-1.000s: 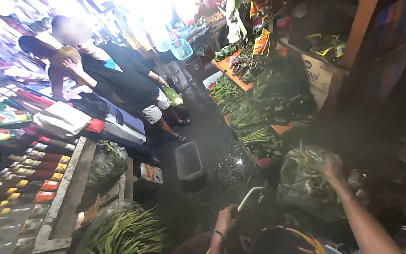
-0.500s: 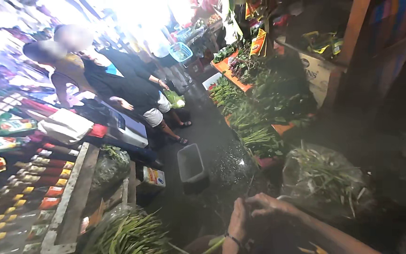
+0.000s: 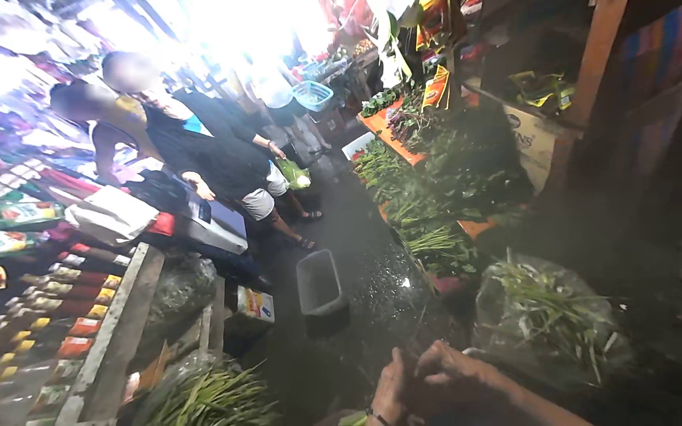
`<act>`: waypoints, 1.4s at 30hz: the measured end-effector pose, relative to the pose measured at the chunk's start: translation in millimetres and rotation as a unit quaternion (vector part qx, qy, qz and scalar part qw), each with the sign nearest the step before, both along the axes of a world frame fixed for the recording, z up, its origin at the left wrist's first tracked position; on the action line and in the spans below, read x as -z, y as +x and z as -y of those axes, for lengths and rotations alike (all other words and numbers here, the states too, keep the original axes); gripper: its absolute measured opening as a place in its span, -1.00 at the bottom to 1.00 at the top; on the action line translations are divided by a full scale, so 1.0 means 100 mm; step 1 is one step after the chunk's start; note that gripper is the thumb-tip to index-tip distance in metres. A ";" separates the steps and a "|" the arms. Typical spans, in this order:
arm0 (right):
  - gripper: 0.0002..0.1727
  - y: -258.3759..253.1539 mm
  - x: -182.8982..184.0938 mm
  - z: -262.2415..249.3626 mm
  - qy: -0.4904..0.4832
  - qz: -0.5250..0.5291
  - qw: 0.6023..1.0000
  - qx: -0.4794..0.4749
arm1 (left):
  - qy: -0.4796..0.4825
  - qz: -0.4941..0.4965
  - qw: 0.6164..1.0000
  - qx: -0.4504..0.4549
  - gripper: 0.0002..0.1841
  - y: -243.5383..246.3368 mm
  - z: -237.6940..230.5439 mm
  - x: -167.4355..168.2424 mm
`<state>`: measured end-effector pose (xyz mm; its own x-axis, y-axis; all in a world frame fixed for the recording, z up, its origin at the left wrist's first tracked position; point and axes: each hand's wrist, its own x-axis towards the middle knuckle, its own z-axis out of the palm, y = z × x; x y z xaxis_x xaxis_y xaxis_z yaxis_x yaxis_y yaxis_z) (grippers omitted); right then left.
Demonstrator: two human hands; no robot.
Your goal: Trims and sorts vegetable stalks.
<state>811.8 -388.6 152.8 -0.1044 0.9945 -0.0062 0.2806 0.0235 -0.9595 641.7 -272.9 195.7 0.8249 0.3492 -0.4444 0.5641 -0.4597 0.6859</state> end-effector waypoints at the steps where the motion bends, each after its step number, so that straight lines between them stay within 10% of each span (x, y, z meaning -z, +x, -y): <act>1: -0.80 0.01 0.04 0.01 0.017 -0.010 1.000 0.007 | -0.006 0.001 1.000 0.011 -0.34 -0.01 -0.02 0.01; 6: -0.74 0.05 0.01 -0.01 0.007 -0.030 0.999 -0.008 | 0.022 0.011 0.998 0.065 -0.52 0.03 -0.15 -0.03; 15: -0.71 0.21 -0.20 -0.17 -0.018 0.025 0.999 -0.033 | 0.142 -0.068 0.976 0.151 -0.19 0.29 -0.13 -0.57; 24: -0.78 0.07 0.01 -0.14 0.186 0.060 0.979 0.056 | 0.086 -0.029 0.992 0.093 -0.03 0.17 -0.29 -0.42; 34: -0.88 0.00 -0.05 -0.13 0.221 0.122 0.965 0.063 | -0.018 0.001 0.984 0.176 -0.65 -0.04 -0.59 -0.20; 42: -0.77 0.04 -0.32 -0.09 0.050 0.295 0.950 -0.089 | -0.081 -0.045 0.979 0.180 -0.59 -0.02 -0.54 -0.11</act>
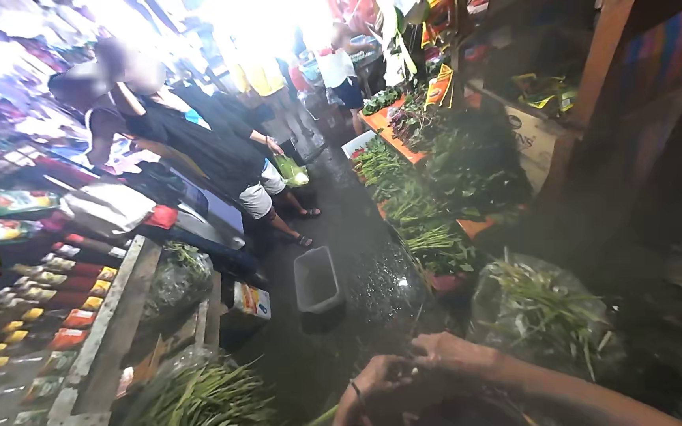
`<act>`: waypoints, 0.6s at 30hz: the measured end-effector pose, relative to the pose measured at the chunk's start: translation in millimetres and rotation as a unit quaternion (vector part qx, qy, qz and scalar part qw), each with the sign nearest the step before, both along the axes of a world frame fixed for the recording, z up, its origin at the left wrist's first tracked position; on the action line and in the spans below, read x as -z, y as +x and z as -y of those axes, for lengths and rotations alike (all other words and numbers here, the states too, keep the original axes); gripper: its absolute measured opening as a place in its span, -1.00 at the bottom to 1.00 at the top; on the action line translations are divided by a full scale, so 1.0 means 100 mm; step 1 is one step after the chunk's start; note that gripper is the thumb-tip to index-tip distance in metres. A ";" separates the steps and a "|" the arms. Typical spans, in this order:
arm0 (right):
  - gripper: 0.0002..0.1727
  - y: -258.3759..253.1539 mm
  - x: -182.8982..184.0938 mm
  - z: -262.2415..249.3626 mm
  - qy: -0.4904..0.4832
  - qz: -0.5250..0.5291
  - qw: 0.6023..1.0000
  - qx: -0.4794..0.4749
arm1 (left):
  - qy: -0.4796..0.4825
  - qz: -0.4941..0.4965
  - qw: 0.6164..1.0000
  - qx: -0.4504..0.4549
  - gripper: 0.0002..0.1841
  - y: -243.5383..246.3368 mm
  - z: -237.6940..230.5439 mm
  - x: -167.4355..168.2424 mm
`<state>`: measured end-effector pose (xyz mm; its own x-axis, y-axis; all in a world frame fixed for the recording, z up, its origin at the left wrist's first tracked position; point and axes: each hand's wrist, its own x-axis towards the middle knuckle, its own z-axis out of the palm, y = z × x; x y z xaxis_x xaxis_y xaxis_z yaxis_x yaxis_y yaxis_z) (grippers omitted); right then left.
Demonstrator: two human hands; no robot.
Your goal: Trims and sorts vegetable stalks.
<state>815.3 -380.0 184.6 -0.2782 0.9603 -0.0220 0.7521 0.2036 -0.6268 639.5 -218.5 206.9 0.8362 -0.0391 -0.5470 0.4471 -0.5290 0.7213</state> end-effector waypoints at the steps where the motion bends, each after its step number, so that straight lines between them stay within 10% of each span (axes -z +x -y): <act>1: -0.77 0.01 -0.01 0.00 -0.011 0.017 1.000 -0.003 | -0.001 -0.009 1.000 0.001 -0.58 0.01 0.01 0.01; 12: -0.80 0.21 -0.13 0.01 -0.031 0.046 0.998 0.013 | -0.050 -0.048 0.997 -0.030 -0.50 0.03 0.03 0.15; 18: -0.78 0.36 0.07 -0.02 -0.034 -0.326 0.945 0.004 | -0.101 -0.031 0.993 -0.060 -0.63 -0.02 0.01 0.16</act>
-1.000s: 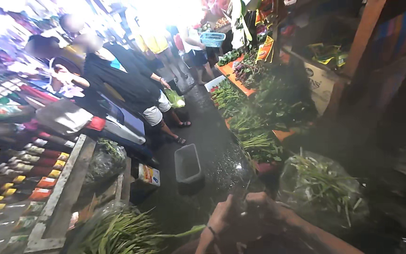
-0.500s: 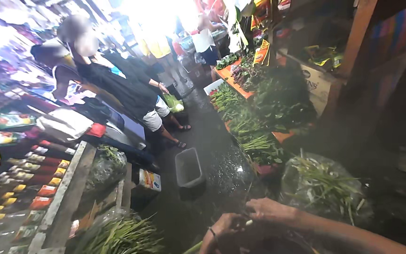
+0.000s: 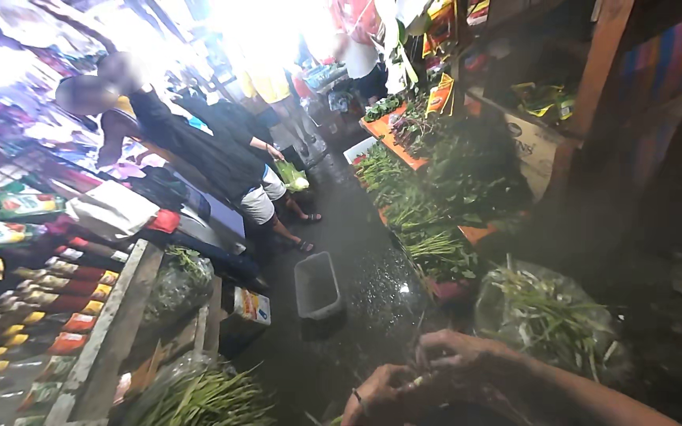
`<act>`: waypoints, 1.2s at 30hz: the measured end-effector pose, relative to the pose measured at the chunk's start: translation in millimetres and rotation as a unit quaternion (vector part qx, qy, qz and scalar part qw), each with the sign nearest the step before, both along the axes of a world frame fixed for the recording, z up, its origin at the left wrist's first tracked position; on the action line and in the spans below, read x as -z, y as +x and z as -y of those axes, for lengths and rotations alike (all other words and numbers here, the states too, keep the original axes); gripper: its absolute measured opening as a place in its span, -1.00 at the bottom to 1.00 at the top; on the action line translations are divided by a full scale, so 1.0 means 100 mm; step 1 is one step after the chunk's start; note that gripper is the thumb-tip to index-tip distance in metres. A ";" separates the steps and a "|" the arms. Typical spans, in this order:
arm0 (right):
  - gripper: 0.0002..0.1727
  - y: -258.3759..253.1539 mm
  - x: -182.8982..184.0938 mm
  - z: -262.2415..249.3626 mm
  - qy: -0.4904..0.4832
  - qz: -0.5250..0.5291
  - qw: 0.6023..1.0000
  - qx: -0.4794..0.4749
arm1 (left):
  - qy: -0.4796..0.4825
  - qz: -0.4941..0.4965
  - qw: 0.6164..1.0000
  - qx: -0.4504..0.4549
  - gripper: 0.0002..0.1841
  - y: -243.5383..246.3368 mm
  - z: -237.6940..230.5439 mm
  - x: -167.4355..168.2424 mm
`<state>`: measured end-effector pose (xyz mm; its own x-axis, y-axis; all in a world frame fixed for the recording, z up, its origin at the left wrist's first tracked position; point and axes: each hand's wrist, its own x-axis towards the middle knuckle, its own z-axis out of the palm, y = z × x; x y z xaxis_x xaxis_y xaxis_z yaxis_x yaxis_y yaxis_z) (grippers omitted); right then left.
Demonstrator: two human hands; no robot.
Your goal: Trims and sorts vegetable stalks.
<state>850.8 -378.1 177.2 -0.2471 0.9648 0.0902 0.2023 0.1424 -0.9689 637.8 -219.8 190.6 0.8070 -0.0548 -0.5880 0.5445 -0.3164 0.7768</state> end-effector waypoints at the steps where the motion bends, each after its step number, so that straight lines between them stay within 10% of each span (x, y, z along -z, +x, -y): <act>1: -0.74 0.00 0.02 0.01 -0.021 -0.094 0.995 -0.014 | -0.005 -0.001 1.000 0.002 -0.64 0.00 -0.01 0.00; 7: -0.88 -0.04 -0.17 0.09 -0.138 -0.353 0.924 0.060 | 0.033 -0.022 0.999 0.020 -0.64 -0.02 -0.09 -0.03; 22: -0.74 -0.10 0.02 0.20 -0.162 -0.044 0.926 0.338 | 0.113 0.095 0.951 -0.273 -0.67 0.08 0.12 -0.13; 36: -0.70 -0.31 -0.18 0.01 -0.171 -0.099 0.912 0.361 | -0.069 0.192 0.897 -0.393 -0.46 0.26 0.01 -0.47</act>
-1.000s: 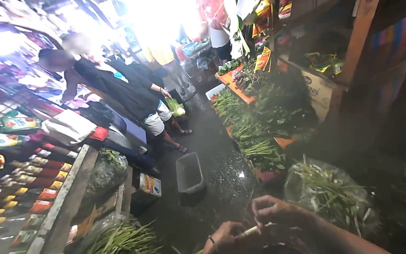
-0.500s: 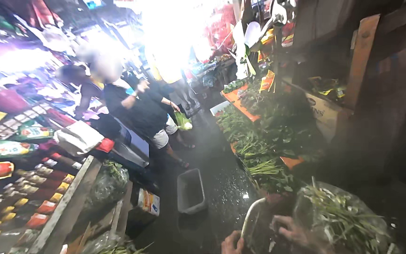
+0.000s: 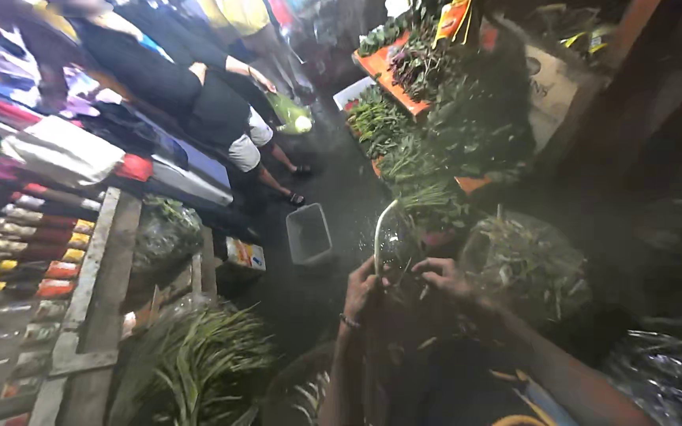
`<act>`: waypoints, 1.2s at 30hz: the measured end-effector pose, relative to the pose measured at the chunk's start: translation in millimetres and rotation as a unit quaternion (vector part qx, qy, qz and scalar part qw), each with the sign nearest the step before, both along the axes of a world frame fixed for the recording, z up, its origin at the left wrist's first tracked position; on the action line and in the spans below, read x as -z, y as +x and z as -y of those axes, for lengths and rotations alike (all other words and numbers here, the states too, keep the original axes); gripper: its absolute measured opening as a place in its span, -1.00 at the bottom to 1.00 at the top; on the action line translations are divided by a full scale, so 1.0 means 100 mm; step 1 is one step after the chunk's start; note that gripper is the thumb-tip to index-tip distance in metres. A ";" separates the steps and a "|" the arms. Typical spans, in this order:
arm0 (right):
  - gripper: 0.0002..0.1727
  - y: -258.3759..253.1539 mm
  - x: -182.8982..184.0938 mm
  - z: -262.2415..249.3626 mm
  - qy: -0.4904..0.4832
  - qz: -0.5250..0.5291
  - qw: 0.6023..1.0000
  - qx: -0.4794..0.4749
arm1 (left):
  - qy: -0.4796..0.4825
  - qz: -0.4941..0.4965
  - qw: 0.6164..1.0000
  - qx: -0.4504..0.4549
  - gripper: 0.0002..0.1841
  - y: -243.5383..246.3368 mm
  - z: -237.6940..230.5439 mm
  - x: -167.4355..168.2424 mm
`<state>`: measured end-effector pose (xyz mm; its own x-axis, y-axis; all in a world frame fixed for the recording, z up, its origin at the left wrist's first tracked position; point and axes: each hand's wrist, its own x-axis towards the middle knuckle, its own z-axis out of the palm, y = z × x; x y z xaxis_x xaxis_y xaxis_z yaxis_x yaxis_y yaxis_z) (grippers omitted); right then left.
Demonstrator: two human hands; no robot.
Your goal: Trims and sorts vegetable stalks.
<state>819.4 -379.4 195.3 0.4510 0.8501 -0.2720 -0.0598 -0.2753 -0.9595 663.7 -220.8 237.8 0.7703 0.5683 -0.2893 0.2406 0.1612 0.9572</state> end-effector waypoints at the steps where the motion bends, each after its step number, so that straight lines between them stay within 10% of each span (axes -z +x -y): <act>1: -0.70 -0.01 0.04 0.01 -0.004 -0.004 1.000 -0.005 | -0.014 -0.001 1.000 -0.004 -0.46 -0.03 0.00 0.01; 9: -0.68 -0.11 0.12 -0.05 0.017 0.009 0.999 -0.035 | -0.086 0.019 0.994 -0.061 -0.60 -0.13 0.05 0.07; 22: -0.74 -0.35 0.15 -0.23 0.043 -0.056 0.988 0.138 | 0.444 -0.113 0.887 -0.056 -0.69 0.22 0.77 0.46; 36: -0.73 -0.23 0.27 -0.04 0.024 0.167 0.980 0.108 | 0.325 -0.096 0.940 0.037 -0.65 0.24 0.65 0.40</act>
